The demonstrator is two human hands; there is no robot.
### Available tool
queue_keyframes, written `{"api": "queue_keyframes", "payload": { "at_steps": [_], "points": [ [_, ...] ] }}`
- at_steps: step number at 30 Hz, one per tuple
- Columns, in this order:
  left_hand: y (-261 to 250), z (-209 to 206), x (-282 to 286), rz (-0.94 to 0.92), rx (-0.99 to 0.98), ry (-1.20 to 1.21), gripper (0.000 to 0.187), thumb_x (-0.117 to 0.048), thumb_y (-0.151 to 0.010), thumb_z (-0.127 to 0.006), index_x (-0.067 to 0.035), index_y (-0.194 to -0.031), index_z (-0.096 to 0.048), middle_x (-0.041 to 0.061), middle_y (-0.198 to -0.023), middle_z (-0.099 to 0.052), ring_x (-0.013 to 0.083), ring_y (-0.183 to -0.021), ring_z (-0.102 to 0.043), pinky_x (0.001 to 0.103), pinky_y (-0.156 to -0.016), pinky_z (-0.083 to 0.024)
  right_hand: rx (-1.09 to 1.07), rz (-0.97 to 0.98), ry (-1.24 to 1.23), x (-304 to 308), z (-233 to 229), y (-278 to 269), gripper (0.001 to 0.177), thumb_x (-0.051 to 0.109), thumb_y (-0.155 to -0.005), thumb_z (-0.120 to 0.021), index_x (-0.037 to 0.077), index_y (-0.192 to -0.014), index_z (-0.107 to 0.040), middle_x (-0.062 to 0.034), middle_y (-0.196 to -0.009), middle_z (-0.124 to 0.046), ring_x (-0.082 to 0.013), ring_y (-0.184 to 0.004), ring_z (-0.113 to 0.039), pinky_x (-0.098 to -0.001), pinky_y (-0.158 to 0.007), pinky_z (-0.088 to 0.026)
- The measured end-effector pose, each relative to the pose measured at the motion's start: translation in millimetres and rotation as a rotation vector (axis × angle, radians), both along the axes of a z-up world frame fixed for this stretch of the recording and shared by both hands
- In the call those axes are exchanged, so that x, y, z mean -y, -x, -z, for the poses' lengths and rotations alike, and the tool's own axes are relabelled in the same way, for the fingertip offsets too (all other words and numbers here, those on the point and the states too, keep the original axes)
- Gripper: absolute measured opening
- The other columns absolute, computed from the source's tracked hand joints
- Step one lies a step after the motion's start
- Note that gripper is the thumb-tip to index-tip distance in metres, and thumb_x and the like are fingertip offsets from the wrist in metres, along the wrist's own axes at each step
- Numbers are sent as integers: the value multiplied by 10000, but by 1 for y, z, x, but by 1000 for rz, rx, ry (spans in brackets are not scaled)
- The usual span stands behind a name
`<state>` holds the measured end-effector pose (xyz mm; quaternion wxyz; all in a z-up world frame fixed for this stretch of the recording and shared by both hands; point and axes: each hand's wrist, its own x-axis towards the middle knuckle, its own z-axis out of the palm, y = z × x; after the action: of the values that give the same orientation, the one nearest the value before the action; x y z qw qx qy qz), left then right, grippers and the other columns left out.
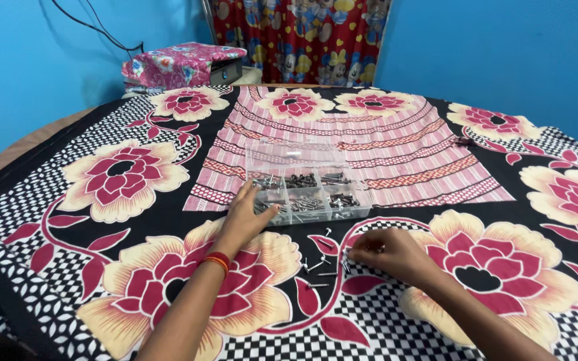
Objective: The person sorts small metal paperclips from a clear plastic compartmentalized box onto a floral-patterned tablecloth. They pick up clips individually or in small groups, separate them, and place them into the box's compartments. The person continues this repetitive sorting process until the box is full, then closes the lid.
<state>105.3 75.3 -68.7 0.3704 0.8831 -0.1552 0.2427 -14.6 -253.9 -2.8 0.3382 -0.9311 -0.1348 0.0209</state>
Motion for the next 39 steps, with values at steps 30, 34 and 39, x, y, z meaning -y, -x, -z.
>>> {"api": "queue_keyframes", "payload": {
  "at_steps": [30, 34, 39],
  "points": [
    [97, -55, 44, 263, -23, 60, 299, -209, -842, -748, -58, -1099, -774, 123, -1113, -769, 256, -1040, -735, 362, -935, -566, 508, 109, -82, -6, -10, -69, 166, 144, -822, -782, 35, -947, -786, -115, -891, -779, -207, -765, -767, -327, -699, -603],
    [108, -77, 60, 337, -177, 14, 254, -208, -842, -743, -71, -1050, -790, 105, -983, -790, 226, -878, -784, 327, -822, -612, 392, -10, -71, -14, -18, -28, 161, 151, -808, -791, 79, -950, -815, -86, -882, -781, -186, -746, -773, -319, -675, -618],
    [120, -103, 71, 300, -331, -161, 246, -199, -820, -778, -68, -1028, -787, 122, -978, -784, 247, -890, -767, 354, -808, -603, 226, -193, 1, -32, -45, 17, 161, 167, -807, -793, 89, -944, -824, -57, -902, -778, -194, -735, -754, -325, -682, -613]
  ]
}}
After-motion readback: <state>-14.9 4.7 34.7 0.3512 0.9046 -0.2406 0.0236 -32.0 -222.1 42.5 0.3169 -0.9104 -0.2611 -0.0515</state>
